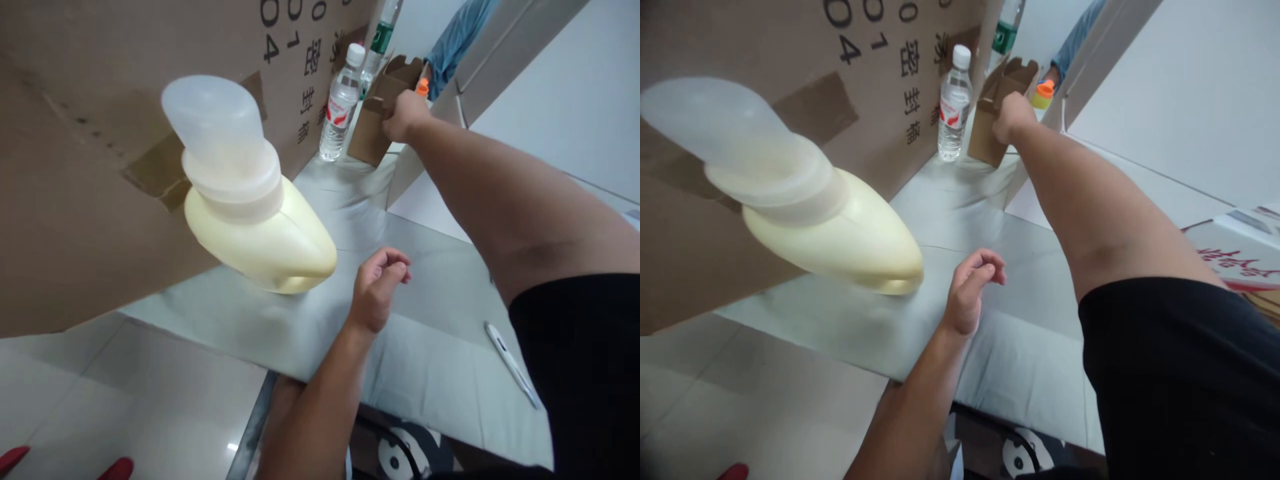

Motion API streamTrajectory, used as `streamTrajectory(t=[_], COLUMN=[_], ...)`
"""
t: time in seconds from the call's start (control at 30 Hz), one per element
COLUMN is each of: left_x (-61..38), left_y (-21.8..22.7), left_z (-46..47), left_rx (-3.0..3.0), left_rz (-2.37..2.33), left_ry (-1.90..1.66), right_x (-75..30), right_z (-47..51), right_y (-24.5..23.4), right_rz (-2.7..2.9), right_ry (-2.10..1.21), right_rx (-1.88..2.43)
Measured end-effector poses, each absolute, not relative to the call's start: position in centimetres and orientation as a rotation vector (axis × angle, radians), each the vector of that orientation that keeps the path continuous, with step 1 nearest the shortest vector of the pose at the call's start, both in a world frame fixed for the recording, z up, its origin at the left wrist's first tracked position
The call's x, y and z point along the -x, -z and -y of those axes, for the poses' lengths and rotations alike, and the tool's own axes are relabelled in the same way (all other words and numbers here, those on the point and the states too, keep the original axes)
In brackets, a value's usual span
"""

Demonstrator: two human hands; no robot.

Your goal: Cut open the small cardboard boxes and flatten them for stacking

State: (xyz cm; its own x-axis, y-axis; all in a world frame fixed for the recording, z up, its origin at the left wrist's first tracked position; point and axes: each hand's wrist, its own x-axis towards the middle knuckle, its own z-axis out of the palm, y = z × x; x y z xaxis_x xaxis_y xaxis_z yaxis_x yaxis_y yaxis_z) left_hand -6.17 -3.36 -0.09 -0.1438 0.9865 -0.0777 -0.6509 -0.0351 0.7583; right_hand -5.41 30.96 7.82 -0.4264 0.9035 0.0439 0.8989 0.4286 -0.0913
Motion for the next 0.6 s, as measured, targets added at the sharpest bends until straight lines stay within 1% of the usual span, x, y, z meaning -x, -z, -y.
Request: streamTrajectory(t=[0.07, 0.17, 0.3, 0.43, 0.53, 0.6], left_x=[5.8, 5.3, 4.8, 4.5, 4.6, 4.7], left_y=[0.0, -0.2, -0.6, -0.4, 0.3, 0.6], left_z=[3.6, 4.1, 5.1, 5.5, 5.0, 4.6], left_rx=[-0.622, -0.698, -0.894, -1.101, -1.072, -1.043], left_rz=[-0.864, -1.014, -1.212, -1.355, -1.438, -1.501], left_ry=[-1.621, -1.772, -2.001, -2.192, -2.388, -2.409], right_x=[5.1, 3.9, 0.5, -5.3, -11.3, -15.5], right_z=[-28.6, -24.5, -17.0, -7.7, -0.8, 3.5], right_y=[-7.8, -8.0, -8.3, -8.4, -8.3, -8.1], right_rz=[2.472, 2.397, 2.407, 2.411, 2.256, 2.170], right_ry=[0.040, 0.020, -0.049, -0.108, -0.081, -0.062], right_rx=[1.567, 1.357, 1.240, 1.042, 0.942, 0.906])
